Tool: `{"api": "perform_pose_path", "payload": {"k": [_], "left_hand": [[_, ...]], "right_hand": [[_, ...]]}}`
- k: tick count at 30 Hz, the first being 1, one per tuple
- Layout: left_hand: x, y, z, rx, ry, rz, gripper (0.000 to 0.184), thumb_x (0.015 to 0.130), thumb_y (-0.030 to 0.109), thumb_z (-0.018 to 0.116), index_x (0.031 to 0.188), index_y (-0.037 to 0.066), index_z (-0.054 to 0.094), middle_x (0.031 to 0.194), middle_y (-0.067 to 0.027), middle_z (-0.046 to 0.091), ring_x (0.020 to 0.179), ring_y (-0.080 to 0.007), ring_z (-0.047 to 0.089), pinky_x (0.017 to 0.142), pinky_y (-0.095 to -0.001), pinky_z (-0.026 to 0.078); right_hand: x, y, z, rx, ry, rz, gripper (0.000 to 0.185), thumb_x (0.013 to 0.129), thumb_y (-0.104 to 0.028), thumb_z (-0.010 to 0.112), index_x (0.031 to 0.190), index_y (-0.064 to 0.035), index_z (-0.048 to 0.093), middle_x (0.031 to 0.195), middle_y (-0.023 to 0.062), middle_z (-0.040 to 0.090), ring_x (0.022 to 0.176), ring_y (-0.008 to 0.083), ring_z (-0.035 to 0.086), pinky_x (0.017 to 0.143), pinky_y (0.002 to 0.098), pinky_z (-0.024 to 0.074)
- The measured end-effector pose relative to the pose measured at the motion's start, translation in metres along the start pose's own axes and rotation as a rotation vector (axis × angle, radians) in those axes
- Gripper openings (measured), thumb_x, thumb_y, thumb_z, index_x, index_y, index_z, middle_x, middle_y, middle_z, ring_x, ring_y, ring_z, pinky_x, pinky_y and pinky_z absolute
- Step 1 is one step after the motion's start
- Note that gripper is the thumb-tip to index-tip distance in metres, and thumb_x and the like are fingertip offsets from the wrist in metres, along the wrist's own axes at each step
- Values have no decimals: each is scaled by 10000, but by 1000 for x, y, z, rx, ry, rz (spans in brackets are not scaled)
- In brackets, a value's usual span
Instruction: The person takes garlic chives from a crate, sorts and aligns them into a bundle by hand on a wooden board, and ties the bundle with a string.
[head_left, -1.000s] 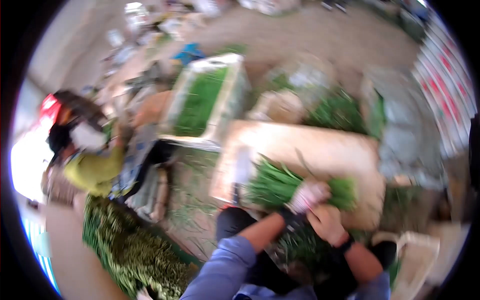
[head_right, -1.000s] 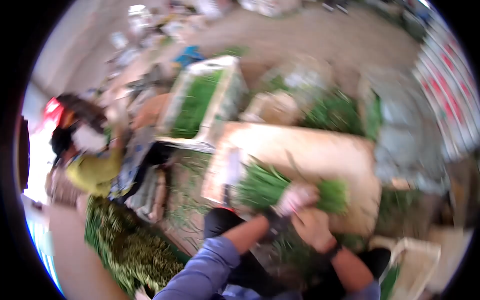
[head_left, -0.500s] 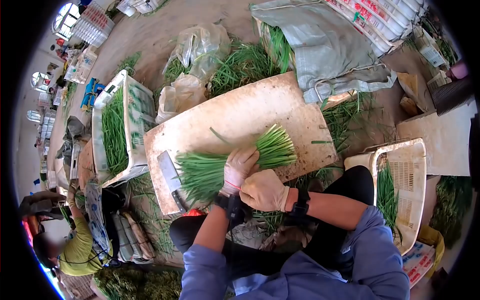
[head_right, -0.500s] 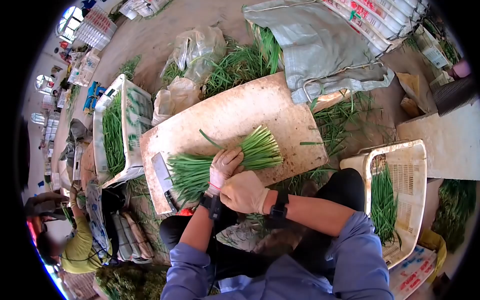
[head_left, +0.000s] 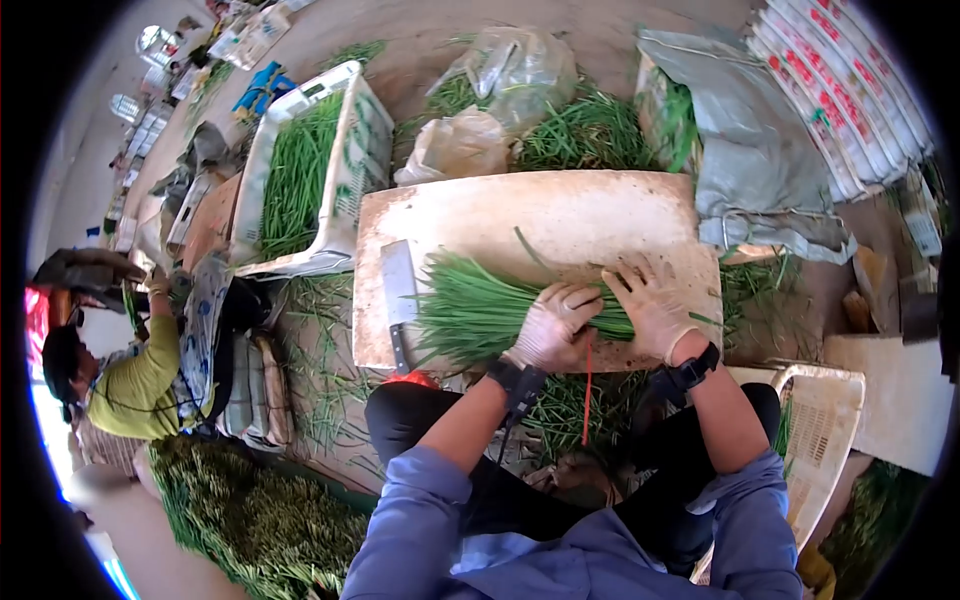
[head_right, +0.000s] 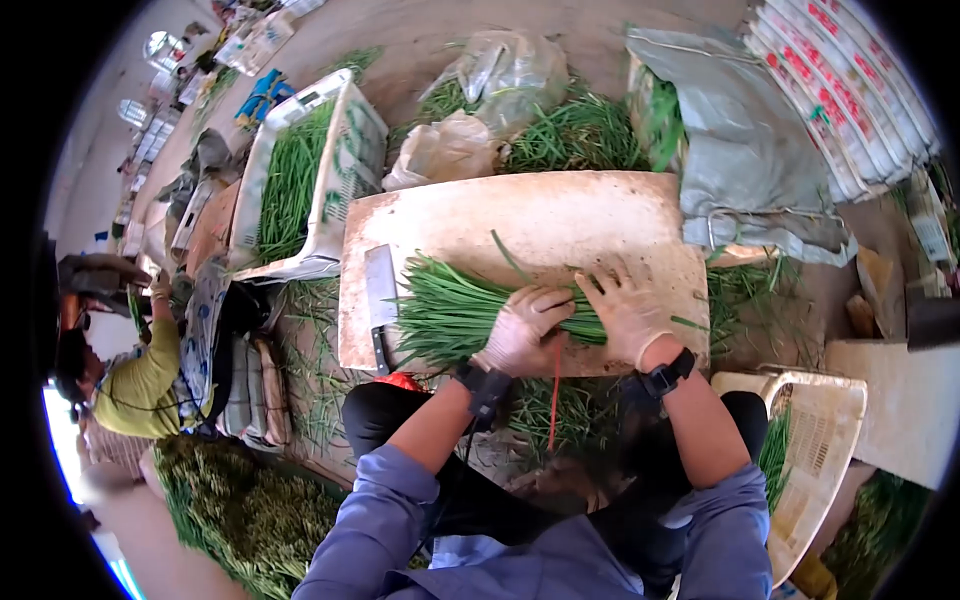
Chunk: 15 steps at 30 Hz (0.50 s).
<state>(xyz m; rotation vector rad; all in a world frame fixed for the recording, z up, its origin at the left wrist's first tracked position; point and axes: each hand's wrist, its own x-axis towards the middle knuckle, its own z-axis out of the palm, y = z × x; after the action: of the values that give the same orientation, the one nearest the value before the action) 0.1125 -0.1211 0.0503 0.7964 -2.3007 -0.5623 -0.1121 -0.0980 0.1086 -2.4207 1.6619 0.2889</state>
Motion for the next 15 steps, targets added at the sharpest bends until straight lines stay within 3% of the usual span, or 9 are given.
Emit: {"api": "perform_pose_path", "payload": {"k": [1, 5, 6, 9, 12, 13, 14, 15], "left_hand": [[-1, 1, -3, -9, -26, -8, 529, 751, 112, 785, 1271, 85, 691, 1324, -124, 674, 1251, -372, 625, 1136, -526, 454], [11, 8, -10, 202, -285, -74, 816, 786, 212, 773, 1505, -33, 477, 1428, -247, 591, 1231, -394, 619, 1149, -513, 429], [9, 8, -3, 346, -246, -63, 774, 819, 205, 720, 1510, -42, 474, 1383, -229, 616, 1196, -368, 636, 1111, -489, 460], [2, -9, 18, 511, -156, -1, 672, 910, 179, 553, 1545, -13, 445, 1287, -184, 646, 1158, -292, 655, 1019, -427, 511], [-1, -4, 15, 537, -237, -42, 760, 855, 235, 696, 1535, -10, 463, 1316, -186, 641, 1105, -314, 639, 963, -447, 509], [3, 2, 9, 479, -251, -66, 809, 820, 242, 715, 1543, -7, 452, 1320, -195, 621, 1125, -330, 629, 980, -454, 500], [4, 7, 6, 428, -268, -99, 858, 785, 249, 735, 1550, -5, 441, 1325, -204, 600, 1144, -346, 619, 996, -462, 492], [0, 8, 9, 423, -238, -77, 892, 762, 272, 762, 1552, 10, 444, 1352, -209, 585, 1164, -356, 609, 1020, -474, 481]], "right_hand": [[0, 1, 7, -95, 24, -1, 980, 777, -370, 827, 1629, -155, 393, 1611, 110, 466, 1555, 338, 336, 1246, 617, 278], [7, 9, 43, -105, 82, 99, 827, 869, -153, 674, 1636, -112, 366, 1646, 97, 427, 1561, 318, 330, 1240, 627, 279], [7, 9, 52, -93, 101, 115, 809, 876, -95, 637, 1635, -90, 359, 1656, 97, 415, 1562, 313, 330, 1235, 634, 280], [-6, 0, 24, -68, -68, 338, 833, 900, -230, 688, 1640, -69, 342, 1691, 108, 371, 1598, 298, 279, 1247, 655, 234], [-42, 43, 51, -177, -393, 534, 837, 938, -377, 686, 1646, -92, 344, 1704, 113, 352, 1600, 288, 281, 1228, 681, 251], [-55, 54, 52, -234, -401, 552, 758, 943, -414, 679, 1591, -101, 440, 1637, 105, 454, 1540, 284, 383, 1199, 687, 291], [-65, 68, 60, -228, -275, 621, 612, 951, -378, 669, 1490, -113, 553, 1450, 95, 620, 1423, 265, 506, 1152, 661, 359], [-69, 65, 40, -209, -223, 629, 556, 945, -322, 665, 1456, -119, 581, 1363, 90, 661, 1344, 261, 560, 1104, 623, 412]]}}
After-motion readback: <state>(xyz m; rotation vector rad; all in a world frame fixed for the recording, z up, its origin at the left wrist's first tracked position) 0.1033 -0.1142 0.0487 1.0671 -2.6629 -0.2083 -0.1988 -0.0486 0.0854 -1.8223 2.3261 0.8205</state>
